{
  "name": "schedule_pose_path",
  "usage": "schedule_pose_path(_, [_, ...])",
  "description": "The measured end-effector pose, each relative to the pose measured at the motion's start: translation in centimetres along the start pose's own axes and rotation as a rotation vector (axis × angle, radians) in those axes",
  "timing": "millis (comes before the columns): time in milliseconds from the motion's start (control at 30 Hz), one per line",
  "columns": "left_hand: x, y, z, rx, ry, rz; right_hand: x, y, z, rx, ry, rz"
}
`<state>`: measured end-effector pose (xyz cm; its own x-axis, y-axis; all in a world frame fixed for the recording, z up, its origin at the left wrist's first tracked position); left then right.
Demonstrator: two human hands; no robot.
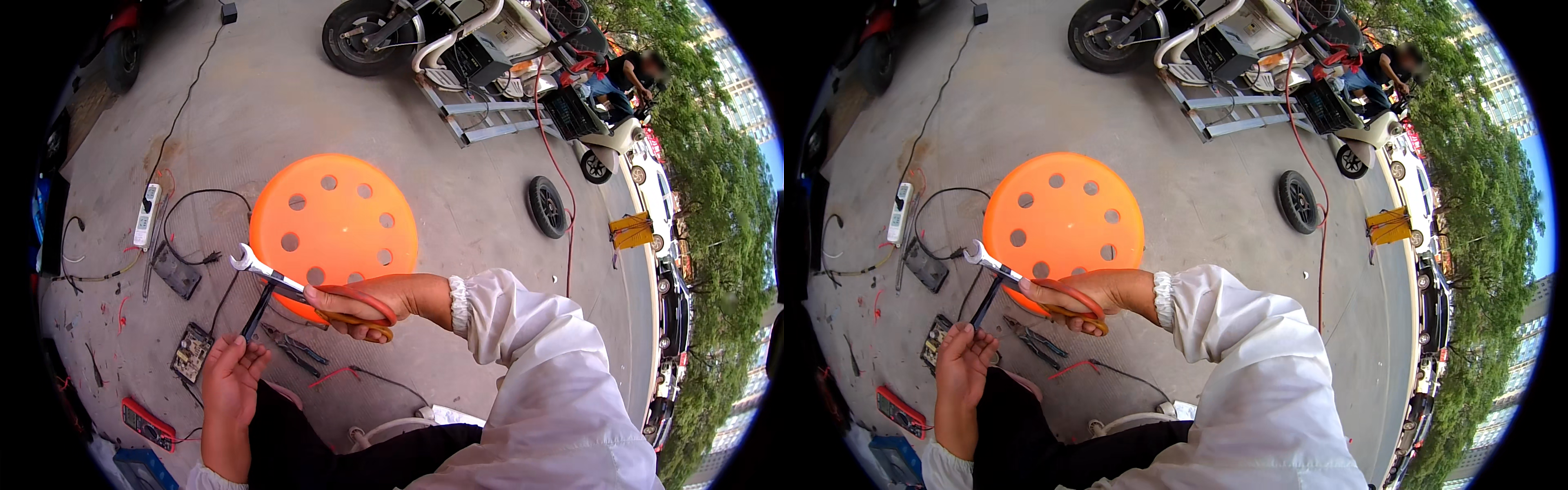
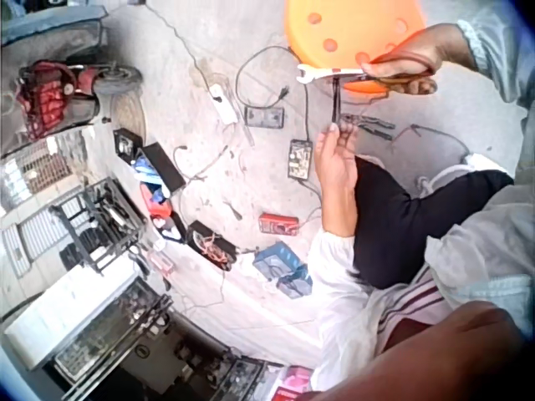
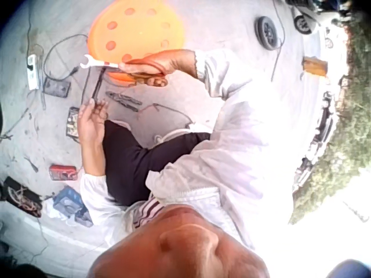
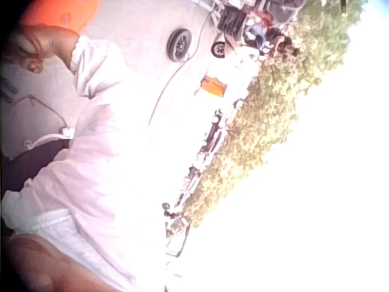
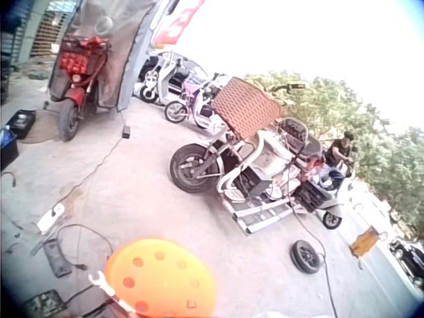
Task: The person sits on the floor and uses pliers to strip and twist wires, then connects them to a circuit board and battery pack. They use a multimeter to measure voltage and a wrench to tighten connections on the battery terminals.
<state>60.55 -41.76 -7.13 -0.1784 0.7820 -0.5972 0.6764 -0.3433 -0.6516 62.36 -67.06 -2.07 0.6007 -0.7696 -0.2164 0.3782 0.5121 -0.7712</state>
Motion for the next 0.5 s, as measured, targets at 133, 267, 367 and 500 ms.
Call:
schedule_pose_path(133, [0.5, -0.3, -0.3, -0.011, 0.012, -0.019, -0.5, 0.1, 0.1, 0.01, 0.005, -0.024])
schedule_pose_path(267, [0.8, -0.5, -0.6, -0.014, -0.022, 0.009, -0.7, -0.1, 0.8, 0.051, -0.115, -0.082])
schedule_pose_path(367, [0.7, -0.7, -0.8, -0.02, -0.035, 0.019, -0.9, -0.4, 1.3, 0.051, -0.16, -0.136])
schedule_pose_path(500, [1.3, -1.5, -1.2, -0.059, -0.072, 0.001, -1.2, -1.2, 1.8, -0.02, -0.213, -0.16])
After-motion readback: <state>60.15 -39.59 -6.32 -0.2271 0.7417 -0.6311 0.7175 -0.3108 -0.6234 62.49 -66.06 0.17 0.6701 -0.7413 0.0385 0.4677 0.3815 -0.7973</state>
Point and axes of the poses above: each hand's wrist, its own y-axis towards the middle knuckle, its own x-axis out of the back of the hand, z = x × y, the point moved 3 cm from there along y, towards the middle knuckle, and after that the axes turned 4 degrees about x, right-handed, at the moved point
